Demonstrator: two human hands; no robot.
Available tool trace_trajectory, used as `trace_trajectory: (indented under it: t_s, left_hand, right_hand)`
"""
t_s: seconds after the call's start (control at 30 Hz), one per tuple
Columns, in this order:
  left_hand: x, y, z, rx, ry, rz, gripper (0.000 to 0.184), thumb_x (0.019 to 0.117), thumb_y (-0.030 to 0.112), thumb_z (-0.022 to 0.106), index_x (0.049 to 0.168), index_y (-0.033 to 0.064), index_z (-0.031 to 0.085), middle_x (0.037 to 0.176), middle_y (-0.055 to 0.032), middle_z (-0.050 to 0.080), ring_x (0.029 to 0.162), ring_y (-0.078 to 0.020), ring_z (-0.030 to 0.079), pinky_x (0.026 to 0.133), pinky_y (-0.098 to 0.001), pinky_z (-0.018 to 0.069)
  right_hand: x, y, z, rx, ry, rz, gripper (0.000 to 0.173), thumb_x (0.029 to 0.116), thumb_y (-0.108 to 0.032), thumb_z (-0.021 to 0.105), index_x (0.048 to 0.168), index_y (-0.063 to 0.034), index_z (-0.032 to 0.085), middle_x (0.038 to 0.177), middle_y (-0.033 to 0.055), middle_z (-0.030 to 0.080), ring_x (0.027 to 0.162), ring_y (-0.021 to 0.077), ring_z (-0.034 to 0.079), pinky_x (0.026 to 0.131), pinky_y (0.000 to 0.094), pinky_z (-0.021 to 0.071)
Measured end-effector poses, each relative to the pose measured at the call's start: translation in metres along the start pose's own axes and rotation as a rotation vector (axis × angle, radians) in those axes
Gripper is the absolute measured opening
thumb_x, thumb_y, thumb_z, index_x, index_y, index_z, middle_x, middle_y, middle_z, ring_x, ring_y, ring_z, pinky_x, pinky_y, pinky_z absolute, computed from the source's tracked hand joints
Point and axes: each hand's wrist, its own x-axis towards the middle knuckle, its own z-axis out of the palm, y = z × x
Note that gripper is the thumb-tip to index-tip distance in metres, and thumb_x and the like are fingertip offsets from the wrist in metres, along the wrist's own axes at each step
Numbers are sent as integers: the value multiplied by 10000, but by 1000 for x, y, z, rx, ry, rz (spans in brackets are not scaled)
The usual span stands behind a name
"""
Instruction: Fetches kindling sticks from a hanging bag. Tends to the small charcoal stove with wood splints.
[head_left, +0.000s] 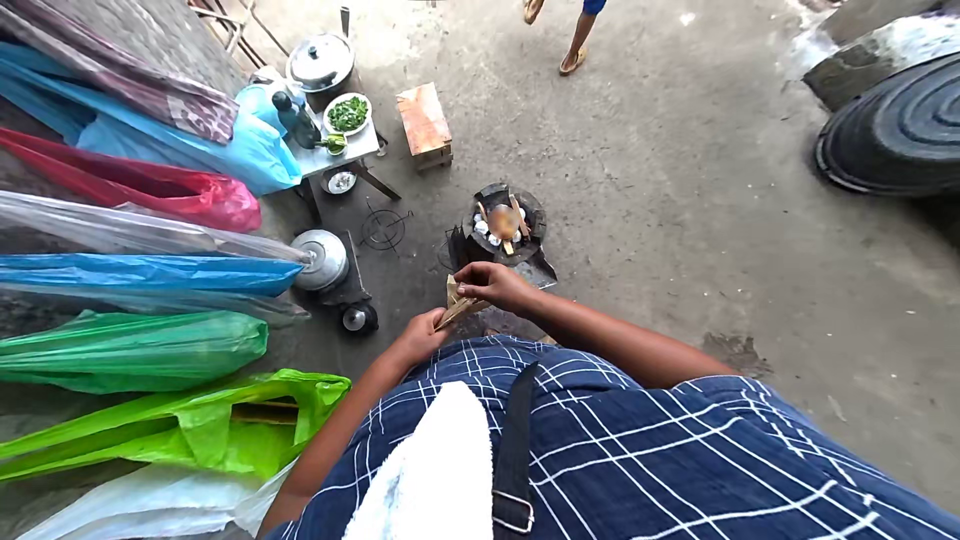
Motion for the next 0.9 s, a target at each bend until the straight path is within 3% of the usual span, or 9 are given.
trace_trajectory:
  t_s: [0.13, 0.23, 0.33, 0.5, 0.8, 0.9]
  left_hand:
    - [-3, -3, 0, 47, -6, -14, 255, 1051, 232, 561, 1118, -3, 635, 902, -97, 617, 803, -159, 575, 789, -376, 490]
    - [-6, -6, 1, 101, -13, -26, 268, 1051, 247, 559, 1105, -5, 632, 893, -113, 618, 807, -189, 587, 792, -405, 496]
    - [-9, -6, 2, 155, -18, -56, 289, 1056, 253, 550, 1126, -14, 637, 932, -155, 649, 863, -250, 627, 843, -463, 509]
    - [-12, -13, 1, 105, 76, -116, 286, 1063, 227, 539, 1118, -39, 626, 917, -162, 629, 845, -247, 606, 830, -451, 498]
    - [-23, -39, 3, -62, 157, -286, 304, 1069, 231, 547, 1186, -43, 610, 962, -155, 631, 845, -211, 593, 829, -409, 499]
    - [-23, -36, 1, -201, 372, -380, 340, 1091, 224, 499, 1248, -69, 570, 959, -164, 610, 829, -213, 575, 815, -405, 495]
  right_hand:
    - [3, 0, 6, 28, -18, 4, 194, 997, -28, 661, 1163, 72, 649, 1018, 156, 701, 881, 162, 697, 859, 353, 595]
    - [5, 2, 9, -22, -69, 30, 178, 1019, -75, 644, 1133, 59, 670, 1000, 144, 709, 879, 165, 692, 863, 368, 585]
    - [8, 4, 16, -78, -60, 47, 141, 1012, -87, 661, 1025, 52, 677, 893, 124, 683, 772, 148, 637, 771, 348, 552]
    - [21, 17, 21, -13, -12, -18, 170, 1024, -99, 640, 1064, 63, 672, 948, 136, 691, 847, 160, 657, 852, 373, 550]
    - [46, 33, 1, 177, 289, 11, 193, 1044, -123, 610, 1125, 51, 634, 953, 130, 677, 789, 163, 660, 747, 355, 579]
    - [51, 33, -12, 182, 256, 24, 186, 1046, -116, 603, 1124, 52, 627, 952, 129, 676, 776, 156, 662, 731, 345, 583]
